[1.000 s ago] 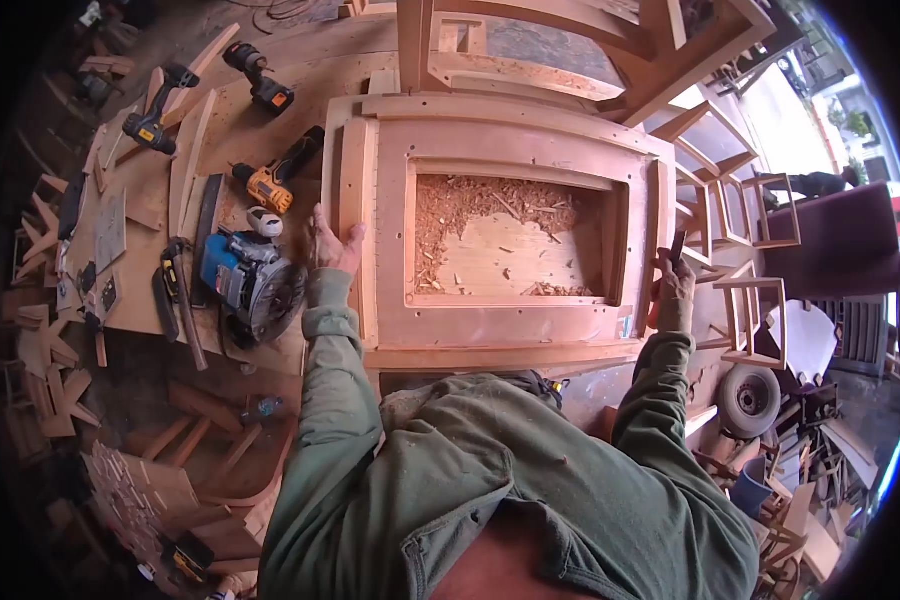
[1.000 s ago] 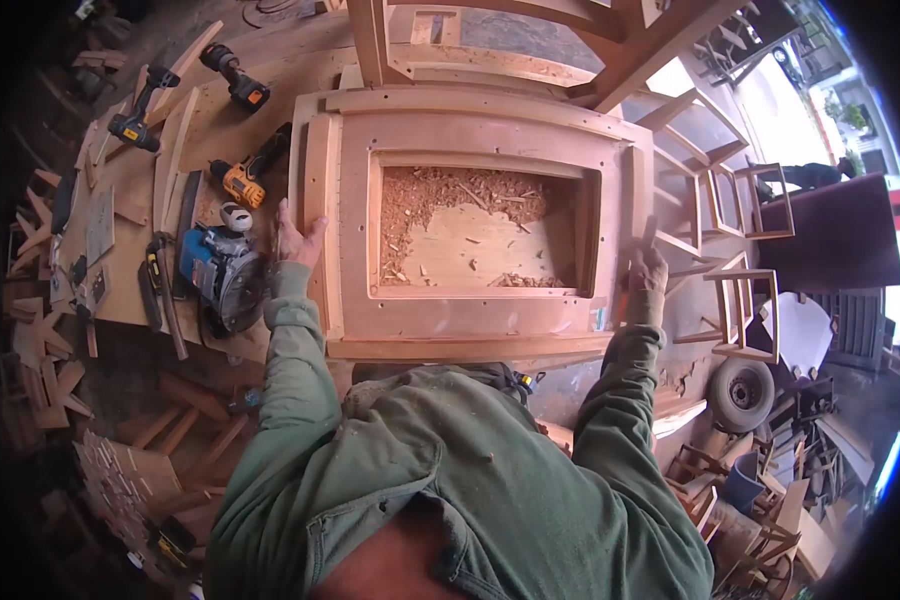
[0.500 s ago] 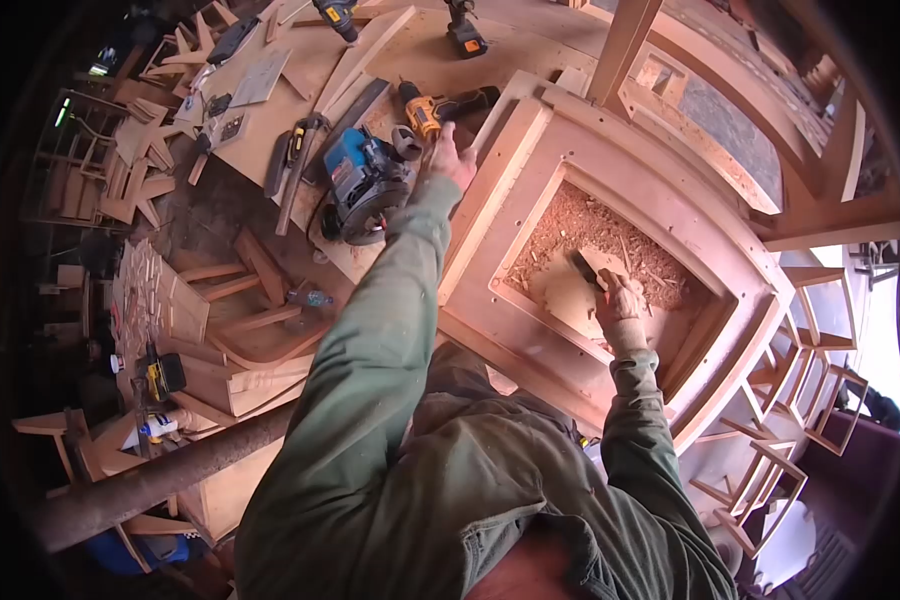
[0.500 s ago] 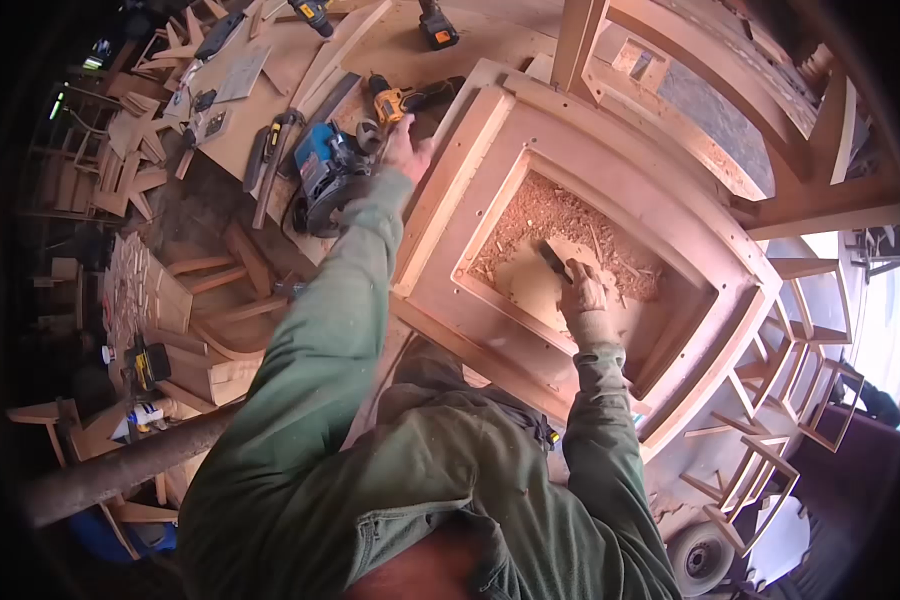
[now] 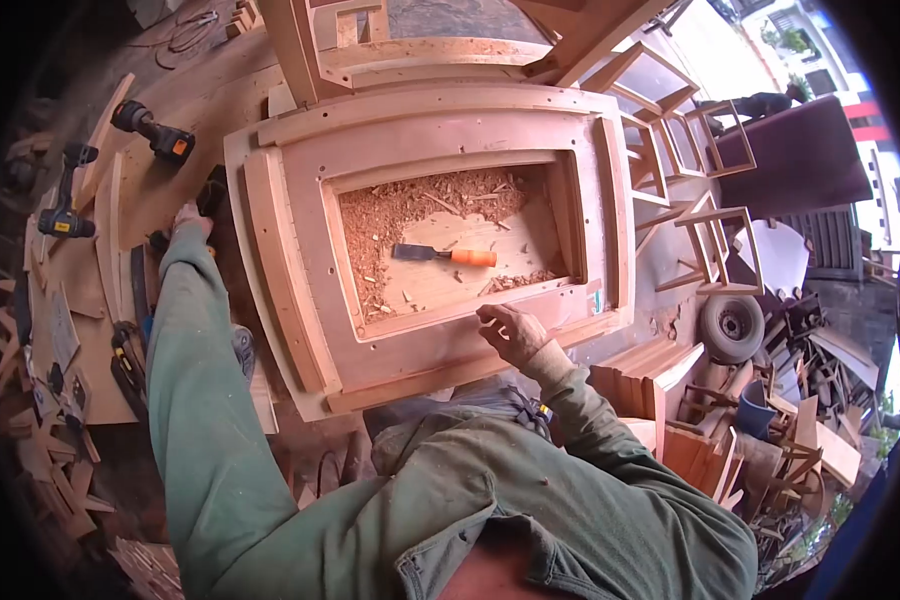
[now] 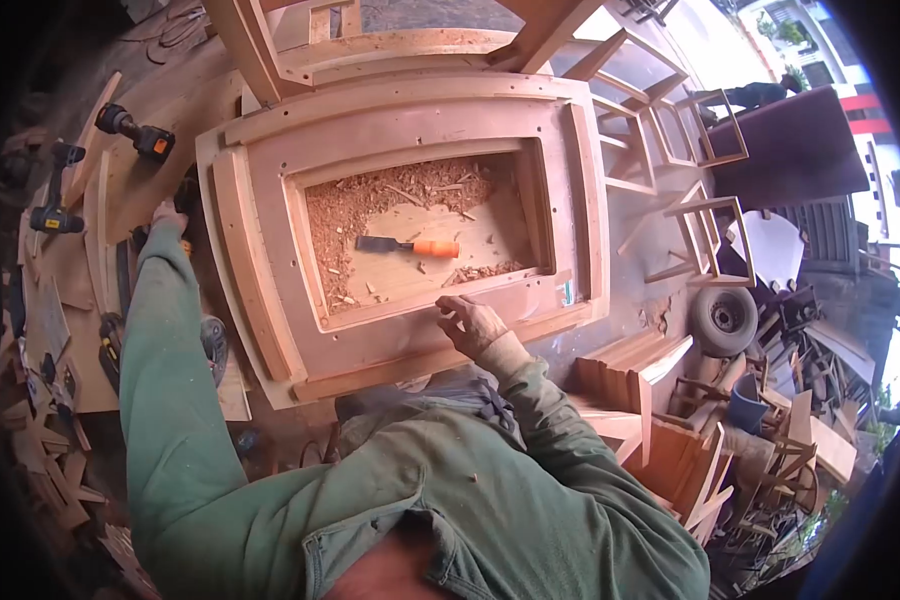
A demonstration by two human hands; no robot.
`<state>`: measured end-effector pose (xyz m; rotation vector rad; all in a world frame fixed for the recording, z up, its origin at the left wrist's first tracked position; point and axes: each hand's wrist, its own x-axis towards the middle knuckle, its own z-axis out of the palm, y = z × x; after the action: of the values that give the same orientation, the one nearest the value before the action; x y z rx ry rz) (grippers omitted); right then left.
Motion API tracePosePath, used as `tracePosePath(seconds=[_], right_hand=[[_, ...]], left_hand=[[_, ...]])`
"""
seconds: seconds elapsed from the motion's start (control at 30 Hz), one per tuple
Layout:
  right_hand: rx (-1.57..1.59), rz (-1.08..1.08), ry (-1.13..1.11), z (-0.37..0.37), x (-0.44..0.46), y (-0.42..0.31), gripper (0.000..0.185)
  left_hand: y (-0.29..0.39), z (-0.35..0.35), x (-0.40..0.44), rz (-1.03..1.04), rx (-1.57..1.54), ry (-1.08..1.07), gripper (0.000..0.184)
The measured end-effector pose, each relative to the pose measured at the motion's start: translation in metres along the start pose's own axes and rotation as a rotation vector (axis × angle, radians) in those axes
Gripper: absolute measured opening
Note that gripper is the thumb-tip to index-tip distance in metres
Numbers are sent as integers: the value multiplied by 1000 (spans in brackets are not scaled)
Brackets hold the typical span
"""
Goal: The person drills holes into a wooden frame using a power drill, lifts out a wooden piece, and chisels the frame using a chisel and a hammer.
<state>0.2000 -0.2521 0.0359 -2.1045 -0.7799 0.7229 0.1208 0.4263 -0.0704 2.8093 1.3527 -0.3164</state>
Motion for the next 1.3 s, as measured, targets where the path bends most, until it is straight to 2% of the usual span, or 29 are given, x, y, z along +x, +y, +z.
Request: tracePosePath(seconds=[0.07, 0.1, 0.17, 0.23, 0.33, 0.37, 0.4, 0.43, 0.5, 0.57, 0.6, 0.63, 0.7, 0.73, 0.8, 0.83, 0.9, 0.93, 0.97, 1.0, 1.07, 1.13, 1.17, 1.27, 1.3], right_hand=[[11, -32, 38, 6, -1, -6, 33], [12, -35, 45, 4, 2, -17, 34], [77, -19, 38, 5, 10, -33, 38], [27, -156, 77, 4, 33, -60, 40], [-161, -457, 135, -5, 77, -122, 49], [-197, -526, 165, -4, 91, -141, 55], [-230, -600, 200, -4, 106, -162, 62], [-236, -700, 204, -7, 119, -187, 67], [-288, -882, 204, -13, 139, -229, 77], [-386, -1036, 208, -16, 155, -251, 84], [-431, -1035, 197, -16, 162, -252, 86], [-475, -1027, 183, -15, 167, -249, 88], [-510, -1001, 136, -21, 171, -240, 91], [-545, -1015, 230, -24, 163, -247, 92], [-543, -938, 226, -37, 154, -249, 71], [-541, -880, 202, -38, 152, -235, 78], [-550, -791, 193, -37, 160, -195, 92], [-511, -674, 169, -40, 158, -179, 77], [-391, -723, 206, -38, 164, -148, 60], [-256, -386, 66, -46, 153, -135, 45], [337, -243, 29, -53, 133, -102, 32], [585, -160, 105, -65, 110, -93, 33], [586, -142, 69, -76, 103, -93, 32], [690, 32, -71, -110, 99, -102, 35], [634, -67, -61, -115, 104, -104, 41]], left_hand=[[-10, -10, -1, -42, -100, 82, 71], [-28, 2, 15, 5, -60, 253, 69], [-35, -37, 10, 31, -243, 163, 70], [-26, -100, -13, 57, -391, 74, 74], [-13, -149, -40, 340, -739, 216, 61], [8, -191, -75, 461, -704, 113, 59], [27, -217, -99, 491, -636, 75, 58], [40, -213, -108, 569, -650, 203, 55], [99, -275, -162, 713, -444, -237, 57], [135, -271, -179, 991, -403, -204, 40], [149, -270, -189, 1055, -584, -455, 38], [162, -247, -188, 1207, -790, -278, 38], [187, -247, -195, 928, -551, -600, 38], [196, -257, -208, 939, -538, -650, 42], [216, -249, -202, 808, -619, -881, 40], [221, -248, -196, 1127, -551, -743, 45], [211, -257, -189, 1054, -690, -685, 41], [202, -267, -186, 1025, -756, -647, 39], [191, -251, -178, 823, -1146, -520, 22], [178, -242, -177, 765, -1215, -322, 31], [160, -230, -172, 635, -1322, 85, 52], [162, -183, -175, 441, -971, 217, 61], [166, -157, -177, 348, -793, 277, 66], [196, -86, -186, 290, -589, 395, 76], [203, -79, -193, 286, -566, 474, 76]])
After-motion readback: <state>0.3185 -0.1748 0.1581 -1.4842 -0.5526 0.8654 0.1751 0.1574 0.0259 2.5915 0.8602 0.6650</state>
